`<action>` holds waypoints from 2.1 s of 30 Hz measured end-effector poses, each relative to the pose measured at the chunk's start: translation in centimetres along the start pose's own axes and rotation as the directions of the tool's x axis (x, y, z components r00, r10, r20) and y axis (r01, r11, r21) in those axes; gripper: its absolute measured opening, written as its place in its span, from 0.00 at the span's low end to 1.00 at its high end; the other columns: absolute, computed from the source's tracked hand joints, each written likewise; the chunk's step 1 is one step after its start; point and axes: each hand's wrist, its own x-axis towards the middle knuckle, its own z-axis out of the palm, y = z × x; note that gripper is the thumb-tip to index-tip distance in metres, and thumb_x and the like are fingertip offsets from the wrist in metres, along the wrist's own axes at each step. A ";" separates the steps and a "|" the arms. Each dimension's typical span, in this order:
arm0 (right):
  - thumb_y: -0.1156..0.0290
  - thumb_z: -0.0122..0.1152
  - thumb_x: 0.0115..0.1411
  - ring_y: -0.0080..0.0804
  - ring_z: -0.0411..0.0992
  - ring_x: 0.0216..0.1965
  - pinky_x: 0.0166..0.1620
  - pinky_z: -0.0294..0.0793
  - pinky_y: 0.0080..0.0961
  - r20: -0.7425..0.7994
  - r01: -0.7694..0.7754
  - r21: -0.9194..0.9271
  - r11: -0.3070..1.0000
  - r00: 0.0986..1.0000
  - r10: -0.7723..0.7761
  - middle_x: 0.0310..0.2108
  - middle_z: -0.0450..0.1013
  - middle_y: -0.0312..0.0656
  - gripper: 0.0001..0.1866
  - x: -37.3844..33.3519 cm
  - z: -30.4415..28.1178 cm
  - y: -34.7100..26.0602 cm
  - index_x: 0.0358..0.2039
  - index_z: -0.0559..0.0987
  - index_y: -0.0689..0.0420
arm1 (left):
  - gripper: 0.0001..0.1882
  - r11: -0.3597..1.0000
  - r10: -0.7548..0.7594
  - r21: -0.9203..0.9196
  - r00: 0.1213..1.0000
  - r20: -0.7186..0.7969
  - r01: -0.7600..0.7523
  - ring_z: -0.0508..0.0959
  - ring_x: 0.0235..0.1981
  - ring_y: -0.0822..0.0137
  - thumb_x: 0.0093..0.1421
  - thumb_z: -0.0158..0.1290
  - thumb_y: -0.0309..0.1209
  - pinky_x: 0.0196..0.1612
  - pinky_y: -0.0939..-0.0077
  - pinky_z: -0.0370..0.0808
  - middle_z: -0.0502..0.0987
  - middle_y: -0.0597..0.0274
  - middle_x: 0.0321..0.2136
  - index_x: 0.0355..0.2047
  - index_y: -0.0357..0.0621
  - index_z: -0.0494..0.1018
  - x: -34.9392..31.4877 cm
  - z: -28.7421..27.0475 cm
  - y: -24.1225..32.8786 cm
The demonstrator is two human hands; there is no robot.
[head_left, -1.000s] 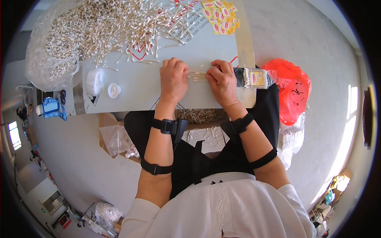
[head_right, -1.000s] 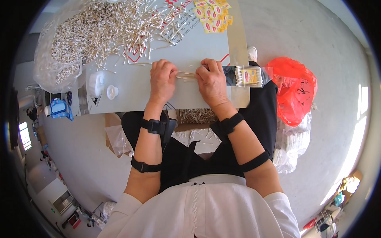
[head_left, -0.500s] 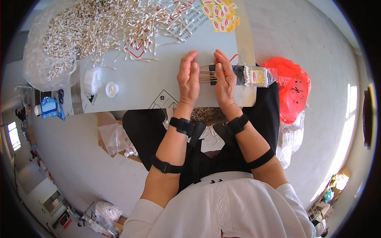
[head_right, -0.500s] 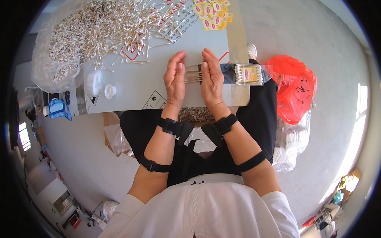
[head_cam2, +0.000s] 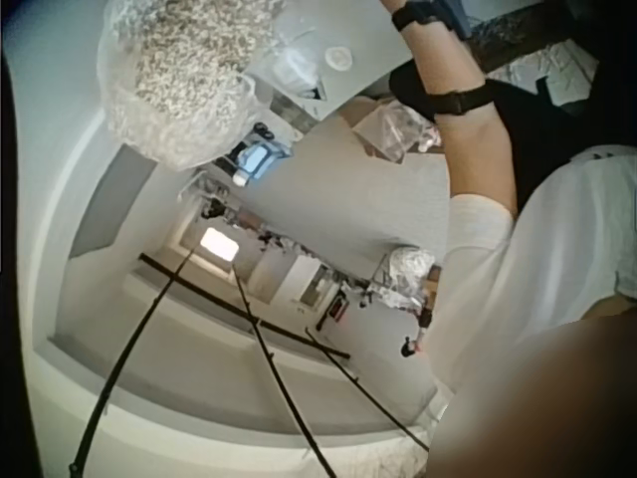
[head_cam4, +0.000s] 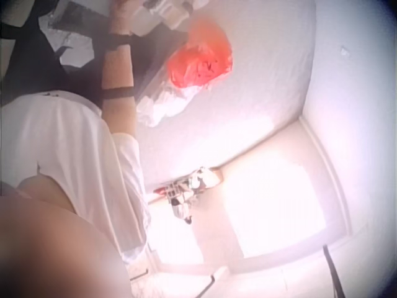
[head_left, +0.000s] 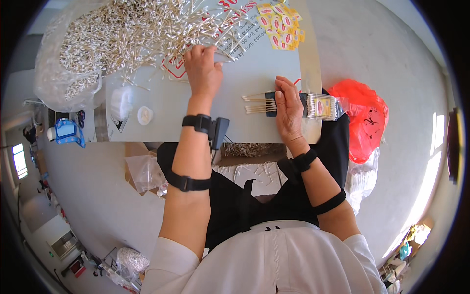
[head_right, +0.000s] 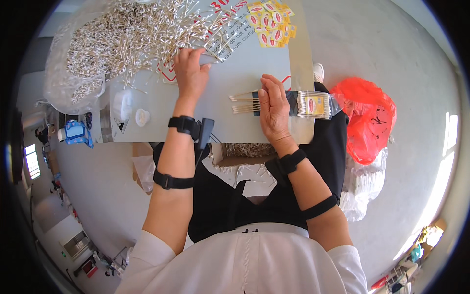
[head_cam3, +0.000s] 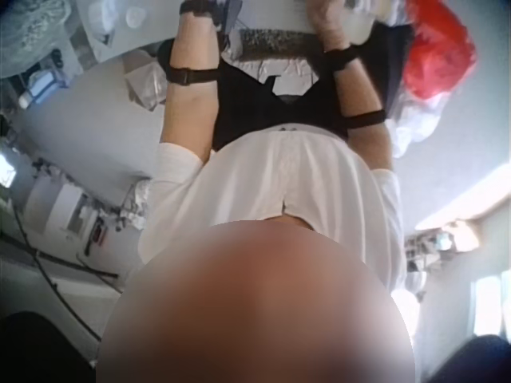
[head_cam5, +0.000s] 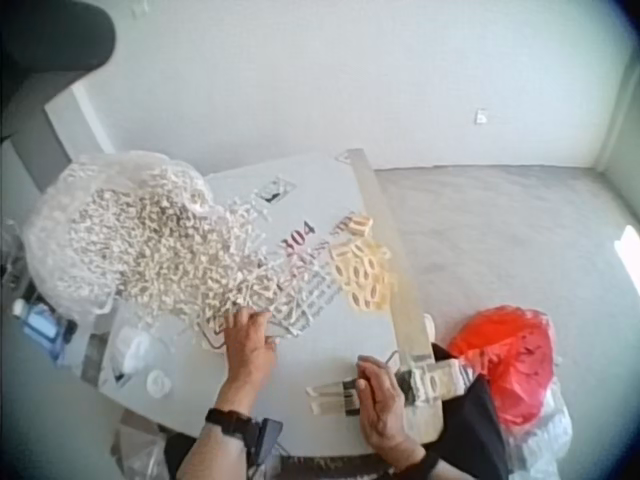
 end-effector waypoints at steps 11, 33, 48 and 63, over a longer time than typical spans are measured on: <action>0.76 0.51 0.66 0.39 0.73 0.46 0.50 0.73 0.27 -0.012 -0.004 -0.017 1.000 1.000 0.003 0.50 0.70 0.48 0.11 0.1 -0.1 0.1 0.48 0.72 0.64 | 0.07 0.987 0.125 -0.124 0.966 0.228 -0.099 0.71 0.39 0.56 0.46 0.62 0.24 0.41 0.61 0.68 0.73 0.63 0.29 0.22 0.46 0.73 -3.1 0.8 4.1; 0.77 0.53 0.65 0.38 0.72 0.45 0.50 0.72 0.25 -0.021 0.007 -0.019 1.000 1.000 -0.007 0.50 0.70 0.48 0.10 0.0 0.2 0.5 0.47 0.72 0.64 | 0.12 0.969 0.196 -0.175 0.974 0.114 -0.174 0.71 0.43 0.58 0.41 0.67 0.28 0.46 0.64 0.70 0.74 0.65 0.35 0.25 0.46 0.75 2.5 1.1 1.1; 0.77 0.52 0.66 0.39 0.73 0.44 0.49 0.73 0.25 -0.048 0.004 -0.009 1.000 0.999 -0.004 0.48 0.71 0.47 0.09 0.0 0.4 0.3 0.46 0.73 0.63 | 0.09 0.945 0.162 -0.303 0.982 0.100 -0.125 0.73 0.36 0.53 0.44 0.63 0.23 0.41 0.62 0.71 0.75 0.60 0.28 0.26 0.43 0.73 -2.7 -0.6 4.4; 0.76 0.51 0.67 0.38 0.72 0.44 0.49 0.72 0.25 -0.028 0.002 -0.014 1.000 1.000 -0.002 0.49 0.71 0.47 0.10 0.0 0.2 0.6 0.47 0.73 0.63 | 0.09 0.996 0.049 -0.082 0.970 0.238 -0.030 0.71 0.35 0.55 0.44 0.64 0.25 0.38 0.63 0.71 0.72 0.62 0.27 0.23 0.46 0.73 -3.5 -3.5 -3.7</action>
